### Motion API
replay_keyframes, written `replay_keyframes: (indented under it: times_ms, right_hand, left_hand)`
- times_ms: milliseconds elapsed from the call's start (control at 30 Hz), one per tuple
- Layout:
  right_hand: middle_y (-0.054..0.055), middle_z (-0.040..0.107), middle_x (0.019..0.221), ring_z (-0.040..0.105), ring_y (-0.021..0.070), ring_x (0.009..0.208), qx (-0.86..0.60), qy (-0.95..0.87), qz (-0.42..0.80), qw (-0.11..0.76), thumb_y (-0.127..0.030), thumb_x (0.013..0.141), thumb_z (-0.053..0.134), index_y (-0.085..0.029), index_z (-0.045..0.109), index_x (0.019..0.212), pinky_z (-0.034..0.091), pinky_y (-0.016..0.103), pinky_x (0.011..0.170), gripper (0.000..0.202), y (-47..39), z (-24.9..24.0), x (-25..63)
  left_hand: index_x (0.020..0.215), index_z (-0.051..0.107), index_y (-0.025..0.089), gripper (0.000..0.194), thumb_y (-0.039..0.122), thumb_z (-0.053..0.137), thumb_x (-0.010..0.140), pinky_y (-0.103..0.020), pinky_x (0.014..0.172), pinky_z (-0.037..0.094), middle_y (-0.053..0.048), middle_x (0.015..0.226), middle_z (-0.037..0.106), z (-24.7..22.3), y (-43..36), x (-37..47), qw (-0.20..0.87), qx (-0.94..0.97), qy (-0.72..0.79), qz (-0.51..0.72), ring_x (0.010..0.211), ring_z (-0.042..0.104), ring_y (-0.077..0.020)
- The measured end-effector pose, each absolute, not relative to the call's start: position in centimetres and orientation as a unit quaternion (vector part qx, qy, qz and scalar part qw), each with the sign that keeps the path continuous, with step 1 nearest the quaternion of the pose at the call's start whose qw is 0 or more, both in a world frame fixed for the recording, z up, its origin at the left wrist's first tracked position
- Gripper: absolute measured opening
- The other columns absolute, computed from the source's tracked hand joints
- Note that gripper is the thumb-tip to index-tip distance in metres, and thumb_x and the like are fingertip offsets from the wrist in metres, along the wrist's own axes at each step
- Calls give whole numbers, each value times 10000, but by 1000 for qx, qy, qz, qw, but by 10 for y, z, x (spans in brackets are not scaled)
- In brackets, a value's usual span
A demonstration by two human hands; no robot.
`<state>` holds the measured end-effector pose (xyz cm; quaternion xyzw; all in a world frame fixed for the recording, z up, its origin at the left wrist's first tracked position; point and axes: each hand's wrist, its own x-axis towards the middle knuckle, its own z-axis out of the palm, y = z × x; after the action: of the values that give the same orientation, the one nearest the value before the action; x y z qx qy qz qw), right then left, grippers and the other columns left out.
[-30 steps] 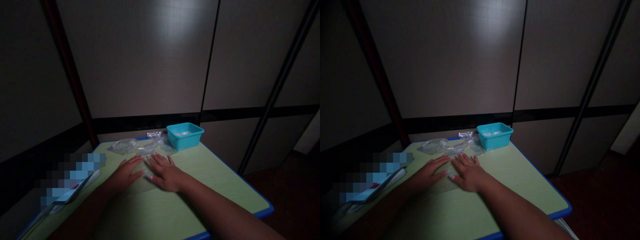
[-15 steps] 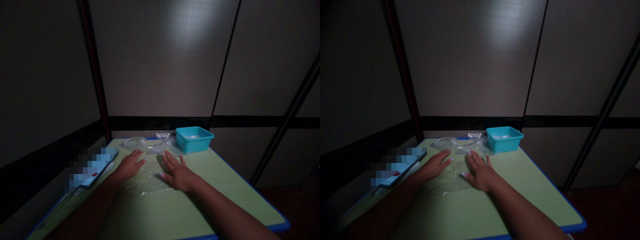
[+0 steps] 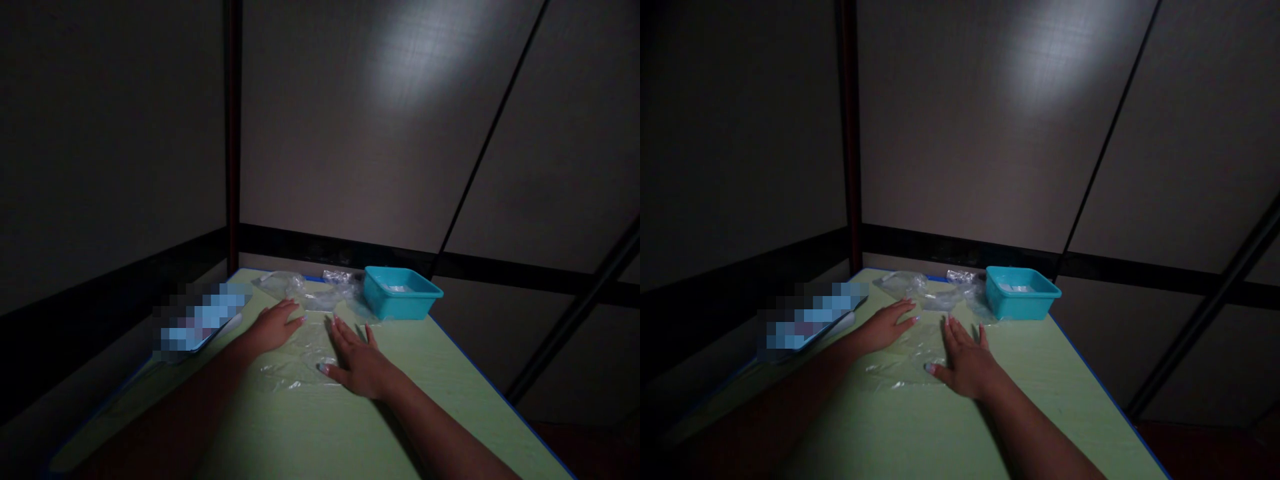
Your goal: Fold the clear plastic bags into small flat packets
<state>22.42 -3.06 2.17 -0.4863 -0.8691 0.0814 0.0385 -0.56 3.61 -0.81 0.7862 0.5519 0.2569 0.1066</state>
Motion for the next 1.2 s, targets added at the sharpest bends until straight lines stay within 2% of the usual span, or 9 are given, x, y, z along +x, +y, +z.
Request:
replay_keyframes:
  times_ms: [167,267,400,667,967,1100,1200]
  right_hand:
    - [53,-6,1465,37,255,1344,-502,-860,74,51,-608,850,181,-233,-31,1401,-140,572,988,699,-28,22,227]
    - [29,17,1468,35,238,1346,-530,-843,67,60,-570,870,138,-242,-11,1401,-141,561,994,642,-23,24,231]
    - [1,38,1470,21,214,1347,-558,-824,86,52,-545,880,127,-261,38,1402,-93,548,1016,600,-18,23,239]
    - [-1,19,1472,6,192,1348,-546,-827,123,49,-538,883,130,-274,19,1402,-71,565,1009,593,-14,23,247]
    - [-2,-2,1471,-6,190,1349,-590,-797,122,43,-526,884,87,-239,30,1408,-49,568,1017,600,-2,23,258]
    - [-3,-33,1468,-23,187,1348,-589,-799,112,48,-540,880,76,-256,23,1406,-60,583,1004,600,-1,19,260]
    - [15,-47,1468,-34,212,1346,-580,-806,117,22,-574,867,102,-272,21,1404,-60,610,983,621,-4,19,259]
  left_hand:
    - [1216,491,225,471,488,387,839,-423,1041,220,-56,1356,418,-7,31,-3,86,792,552,247,1290,292,-208]
    - [1210,486,260,450,494,379,841,-507,1031,175,-41,1379,383,-4,28,-3,67,791,559,241,1320,215,-222]
    - [1211,486,241,457,475,397,829,-553,1021,136,-48,1406,334,-1,28,-7,49,774,590,224,1344,114,-238]
    - [1254,444,227,505,470,394,814,-550,1016,141,-61,1425,293,-1,32,-8,51,760,612,211,1346,95,-238]
    - [1323,370,208,656,598,351,795,-583,983,160,-119,1453,192,2,28,-5,33,728,659,186,1345,-9,-296]
    - [1357,307,200,717,630,348,784,-509,1026,156,-106,1457,183,3,26,-4,49,777,596,196,1349,15,-266]
    - [1364,287,241,718,636,383,772,-443,1053,142,-65,1451,220,4,21,-3,77,836,512,182,1349,77,-233]
